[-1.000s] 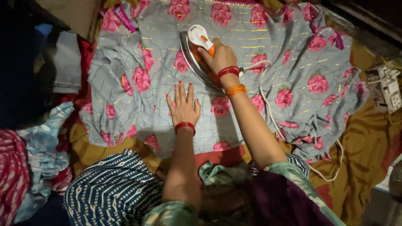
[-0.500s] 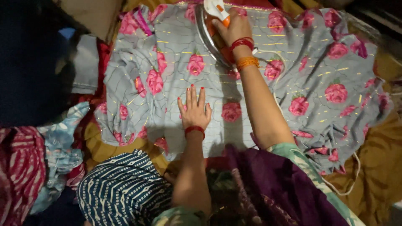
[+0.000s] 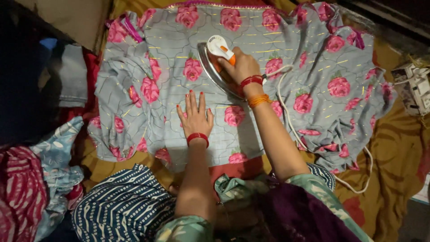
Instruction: The recorder irons a large piece of floral pattern clothing on a flat surface.
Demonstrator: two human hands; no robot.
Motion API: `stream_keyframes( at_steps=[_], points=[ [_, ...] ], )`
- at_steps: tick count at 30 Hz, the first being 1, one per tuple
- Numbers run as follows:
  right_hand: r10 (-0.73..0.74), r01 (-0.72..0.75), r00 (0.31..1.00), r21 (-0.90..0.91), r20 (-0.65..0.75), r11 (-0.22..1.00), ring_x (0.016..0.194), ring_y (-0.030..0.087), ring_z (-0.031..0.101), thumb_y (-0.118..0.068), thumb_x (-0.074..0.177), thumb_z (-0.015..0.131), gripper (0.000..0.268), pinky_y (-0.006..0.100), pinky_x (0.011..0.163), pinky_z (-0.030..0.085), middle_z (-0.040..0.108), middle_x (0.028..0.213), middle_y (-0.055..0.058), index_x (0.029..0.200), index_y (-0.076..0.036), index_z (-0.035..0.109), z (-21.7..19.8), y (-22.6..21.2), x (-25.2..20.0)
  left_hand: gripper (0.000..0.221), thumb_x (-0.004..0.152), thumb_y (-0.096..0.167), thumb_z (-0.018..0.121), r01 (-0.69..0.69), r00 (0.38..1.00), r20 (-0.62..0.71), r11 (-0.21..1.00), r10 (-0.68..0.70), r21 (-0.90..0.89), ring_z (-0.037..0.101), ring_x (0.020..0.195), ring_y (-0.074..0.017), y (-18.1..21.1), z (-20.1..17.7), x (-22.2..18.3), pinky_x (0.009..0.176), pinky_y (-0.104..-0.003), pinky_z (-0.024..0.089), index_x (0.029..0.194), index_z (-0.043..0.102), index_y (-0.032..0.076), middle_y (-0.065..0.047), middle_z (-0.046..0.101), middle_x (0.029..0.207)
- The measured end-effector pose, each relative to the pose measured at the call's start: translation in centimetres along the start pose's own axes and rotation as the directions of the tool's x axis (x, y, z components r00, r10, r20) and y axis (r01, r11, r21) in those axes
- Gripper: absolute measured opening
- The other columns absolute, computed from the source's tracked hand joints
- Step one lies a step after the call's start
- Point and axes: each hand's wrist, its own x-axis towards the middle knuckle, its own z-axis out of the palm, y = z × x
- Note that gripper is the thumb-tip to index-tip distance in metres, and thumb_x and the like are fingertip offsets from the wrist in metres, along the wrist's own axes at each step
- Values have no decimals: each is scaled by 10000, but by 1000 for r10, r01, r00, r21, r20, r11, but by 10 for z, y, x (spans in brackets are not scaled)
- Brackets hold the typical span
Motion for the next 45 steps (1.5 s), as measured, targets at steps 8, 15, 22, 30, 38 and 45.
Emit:
stream_keyframes(
  at_steps=[8,15,22,30,38,45],
  points=[
    [-63,61,995,-31,-82,998,811,488,684,-558,918,758,550,564,682,535,715,866,280,1069,-38,666,14,27,77,691,941,389,527,29,998,59,999,-28,-30,242,1550,-285,-1,2,4,1212,-637,133,1590,377,202,-131,269,1678],
    [20,-19,989,7,-147,1000,823,476,692,-574,868,772,584,543,687,546,717,882,270,1069,-35,671,11,30,82,675,959,387,521,6,999,40,1000,-6,-15,233,1560,-274,-1,4,4,1226,-635,126,1593,372,207,-117,264,1689],
    [31,-34,996,-27,-82,999,798,481,685,-575,915,748,564,559,662,535,708,849,276,998,-28,634,-8,37,-5,662,975,384,513,5,1000,14,1000,-5,-2,241,1563,-278,-1,4,0,1222,-630,134,1598,372,207,-133,278,1687],
    [1,-6,997,-63,-78,998,764,478,682,-574,910,744,544,561,629,527,713,829,258,997,-47,639,-14,40,10,675,979,377,520,11,1000,30,1000,-10,-23,236,1565,-267,0,2,1,1234,-621,124,1613,361,207,-121,273,1690],
    [-91,94,987,14,-131,996,845,481,683,-520,920,783,517,545,704,531,721,910,268,1078,-37,686,-5,66,86,702,948,389,532,29,998,57,999,-28,-15,234,1551,-277,-4,7,3,1214,-632,115,1602,359,203,-120,249,1690],
    [-105,121,975,70,-196,990,895,454,701,-471,931,807,479,517,749,548,736,967,254,1091,-31,706,3,73,87,685,974,388,525,12,999,35,998,-10,-54,212,1575,-266,-4,8,3,1242,-625,120,1612,353,210,-111,217,1710]
  ],
)
